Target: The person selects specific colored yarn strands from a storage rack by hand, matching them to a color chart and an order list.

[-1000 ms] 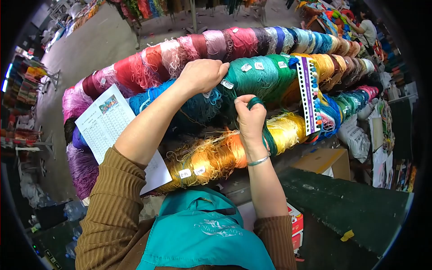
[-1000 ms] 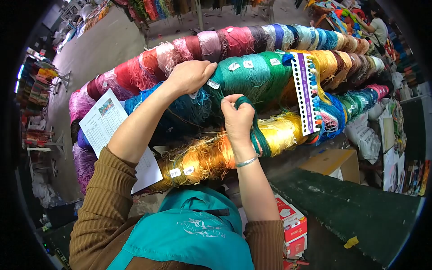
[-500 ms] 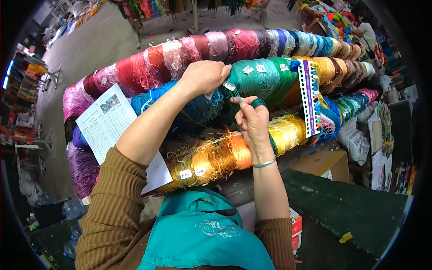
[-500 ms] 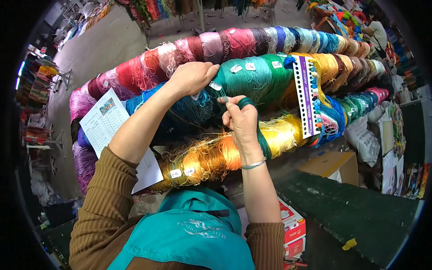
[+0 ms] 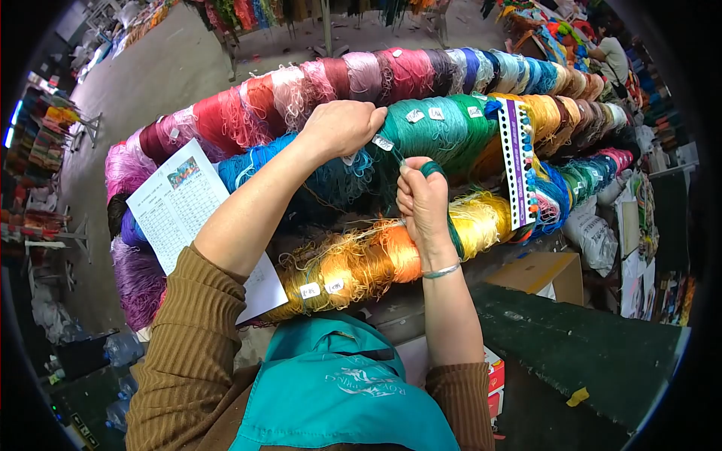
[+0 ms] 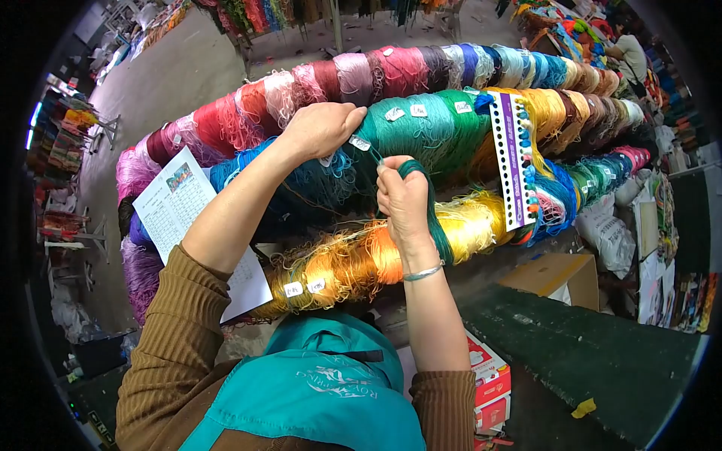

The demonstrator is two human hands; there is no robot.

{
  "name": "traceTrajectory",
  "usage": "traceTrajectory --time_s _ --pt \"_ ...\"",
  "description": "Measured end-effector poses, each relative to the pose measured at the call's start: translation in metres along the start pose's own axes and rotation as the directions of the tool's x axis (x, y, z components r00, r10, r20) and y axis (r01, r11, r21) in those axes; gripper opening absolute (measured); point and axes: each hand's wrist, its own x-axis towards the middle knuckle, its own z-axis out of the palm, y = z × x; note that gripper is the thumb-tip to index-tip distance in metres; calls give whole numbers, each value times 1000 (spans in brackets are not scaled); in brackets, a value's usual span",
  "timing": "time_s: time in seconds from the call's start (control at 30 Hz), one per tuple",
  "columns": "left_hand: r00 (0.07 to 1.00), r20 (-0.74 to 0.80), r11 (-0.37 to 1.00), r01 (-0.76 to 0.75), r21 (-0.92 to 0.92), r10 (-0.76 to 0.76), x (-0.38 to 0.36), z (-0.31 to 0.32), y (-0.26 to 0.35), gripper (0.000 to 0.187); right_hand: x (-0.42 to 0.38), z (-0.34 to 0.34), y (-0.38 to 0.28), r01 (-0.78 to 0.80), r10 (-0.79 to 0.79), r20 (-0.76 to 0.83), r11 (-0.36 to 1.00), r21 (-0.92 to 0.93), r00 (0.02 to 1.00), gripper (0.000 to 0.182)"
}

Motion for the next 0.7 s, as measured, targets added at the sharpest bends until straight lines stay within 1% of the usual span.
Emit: traceTrajectory --time_s 0.03,0.1,0.13,0.2,0.33,0.4,0.43,0.5,0.57,0.63,0.67,0.7 --pt "1000 1 1000 3 -2 -3 0 0 0 55 0 3 -1 0 0 0 1000 0 1000 7" --pt "1000 -2 1000 0 -5 0 0 1 -1 55 -1 9 -4 7 -12 -33 989 -149 999 9" --pt "1000 -5 1000 -3 -7 3 0 0 -1 55 -1 10 -3 7 -12 -32 989 -149 999 9" --pt "1000 -6 1000 -4 -11 3 0 0 -1 55 -2 10 -3 9 -19 -39 972 -237 999 12" --pt "1000 7 1000 -1 -14 1 1 0 -1 55 -9 9 0 34 -47 -57 976 -215 997 13" --pt "1000 8 1000 0 -11 0 0 -1 -1 55 -21 2 -1 37 -48 -66 986 -162 997 16" --pt "1000 10 1000 -1 -9 1 0 -1 0 55 -33 -4 -2 37 -52 -92 987 -156 994 15" --pt "1000 8 1000 -8 -8 8 2 1 -2 55 -70 -20 -11 -12 -3 -115 991 -134 993 13" --pt "1000 4 1000 -9 -3 9 2 1 -2 55 -119 -50 -12 -73 56 -205 995 -73 977 12" --pt "999 42 1000 1 -15 -1 3 2 -3 55 -176 -93 -14 -113 109 -244 994 -2 964 6" --pt "998 68 1000 18 -16 -17 3 0 -1 55 -206 -117 -13 -145 161 -351 987 73 922 3" --pt "998 55 1000 20 -14 -19 3 1 -2 55 -237 -143 -8 -180 162 -503 984 12 849 9"
